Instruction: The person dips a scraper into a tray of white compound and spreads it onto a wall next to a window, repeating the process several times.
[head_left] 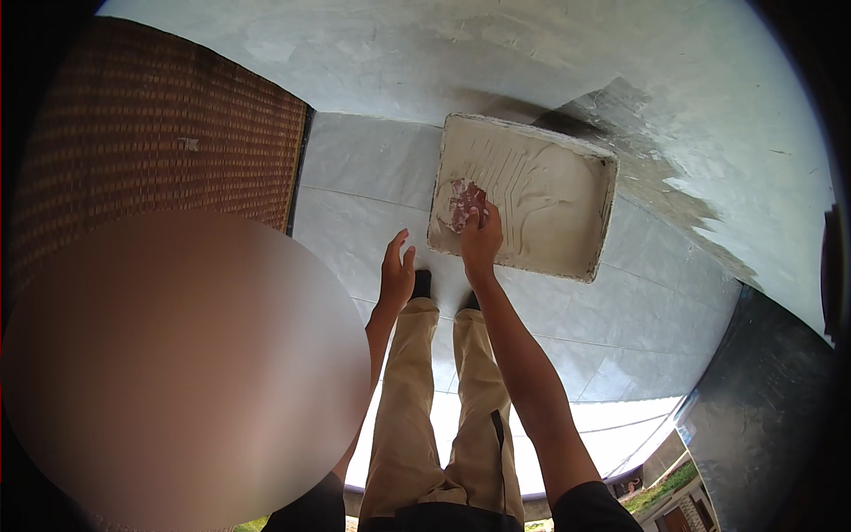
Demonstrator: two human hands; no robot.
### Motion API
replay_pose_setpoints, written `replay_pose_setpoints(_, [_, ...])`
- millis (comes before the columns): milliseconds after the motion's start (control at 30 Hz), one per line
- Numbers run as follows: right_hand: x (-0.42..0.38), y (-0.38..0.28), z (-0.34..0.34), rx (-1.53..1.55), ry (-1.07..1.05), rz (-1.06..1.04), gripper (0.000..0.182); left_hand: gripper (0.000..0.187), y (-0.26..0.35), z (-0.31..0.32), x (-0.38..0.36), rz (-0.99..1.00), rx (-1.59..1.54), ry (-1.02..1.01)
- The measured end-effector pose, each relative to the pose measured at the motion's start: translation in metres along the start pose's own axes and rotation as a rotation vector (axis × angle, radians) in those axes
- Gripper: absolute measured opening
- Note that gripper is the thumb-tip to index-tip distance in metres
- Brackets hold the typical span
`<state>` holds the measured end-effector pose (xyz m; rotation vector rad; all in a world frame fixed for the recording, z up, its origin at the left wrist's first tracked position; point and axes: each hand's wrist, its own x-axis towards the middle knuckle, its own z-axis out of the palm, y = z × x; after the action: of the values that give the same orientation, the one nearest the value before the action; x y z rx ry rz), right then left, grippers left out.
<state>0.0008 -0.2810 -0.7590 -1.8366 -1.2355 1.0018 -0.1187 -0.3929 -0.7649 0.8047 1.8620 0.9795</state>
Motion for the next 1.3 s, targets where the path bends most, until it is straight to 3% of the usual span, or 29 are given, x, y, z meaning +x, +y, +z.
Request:
replay_pose_setpoints(267, [0.0, 0.0, -0.006, 0.037, -0.081, 0.096, 0.027, 0.041, -0.006, 0.002, -0.002, 0.001, -0.011, -0.001])
replay_pose_setpoints(600, [-0.001, -0.002, -0.01, 0.025, -0.094, 0.062, 0.026, 0.041, -0.002, 0.0, -0.009, -0.039, 0.012, -0.038])
replay_pose_setpoints(900, [0.007, -0.004, -0.015, -0.109, -0.112, 0.142, 0.029, 0.039, -0.005, -0.002, -0.016, -0.004, 0.001, 0.002])
replay_pose_setpoints(1000, [0.02, 0.018, -0.013, -0.05, -0.164, 0.177, 0.032, 0.039, 0.003, -0.007, -0.018, 0.008, 0.014, 0.003])
replay_pose_setpoints(1067, [0.029, 0.016, -0.018, 0.08, -0.36, 0.371, 0.033, 0.039, 0.005, -0.01, -0.018, 0.029, 0.03, 0.003])
replay_pose_setpoints(1100, [0.032, 0.015, -0.024, 0.088, -0.354, 0.36, 0.033, 0.039, 0.007, -0.012, -0.018, 0.044, 0.022, 0.005])
replay_pose_setpoints(1167, [0.03, -0.022, -0.049, 0.183, -0.507, 0.541, 0.033, 0.039, 0.019, -0.017, -0.018, 0.079, 0.009, 0.01])
replay_pose_setpoints(1300, [0.033, -0.047, -0.091, 0.265, -0.597, 0.492, 0.027, 0.038, 0.065, -0.028, -0.014, 0.136, 0.008, 0.021])
